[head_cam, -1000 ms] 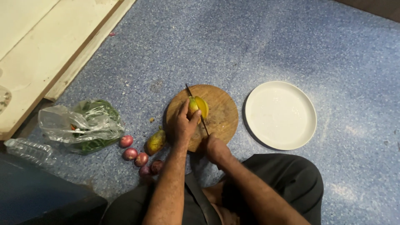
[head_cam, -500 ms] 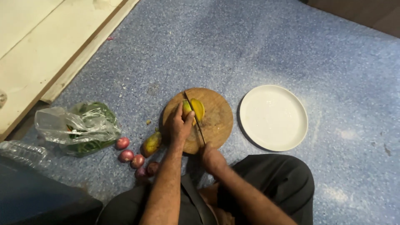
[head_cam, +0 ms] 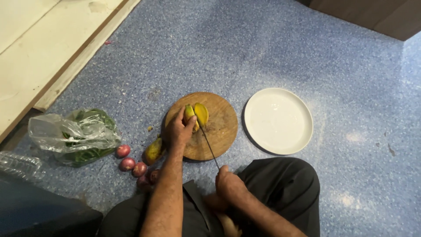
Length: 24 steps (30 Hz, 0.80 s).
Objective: The person cuts a mango into slices on a wooden cutting board while sitting on the floor.
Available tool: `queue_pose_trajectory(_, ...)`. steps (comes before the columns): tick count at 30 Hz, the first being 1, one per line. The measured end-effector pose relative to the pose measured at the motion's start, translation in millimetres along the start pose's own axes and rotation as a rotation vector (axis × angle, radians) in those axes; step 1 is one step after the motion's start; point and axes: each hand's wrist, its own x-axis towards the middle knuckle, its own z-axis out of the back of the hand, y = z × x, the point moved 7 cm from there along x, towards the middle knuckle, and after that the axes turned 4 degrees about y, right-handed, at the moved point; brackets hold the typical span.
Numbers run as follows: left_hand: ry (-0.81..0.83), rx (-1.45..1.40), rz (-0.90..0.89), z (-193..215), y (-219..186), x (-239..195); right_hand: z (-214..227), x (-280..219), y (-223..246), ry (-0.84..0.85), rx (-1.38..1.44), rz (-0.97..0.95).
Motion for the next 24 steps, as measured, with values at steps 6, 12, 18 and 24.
queue_pose_trajectory(6,0.028,-0.238,-0.064,-23,38,6,22,-48,-17,-0.027,0.705,-0.474)
queue_pose_trajectory(12,0.003,-0.128,-0.034,-11,19,1,15,-69,-13,0.001,0.811,-0.492)
queue_pose_trajectory(18,-0.012,-0.181,-0.003,-7,22,4,-37,-103,-18,0.013,1.067,-0.620)
queue_pose_trajectory(24,0.056,-0.316,0.055,-17,50,13,85,-142,-52,-0.173,1.116,-0.652)
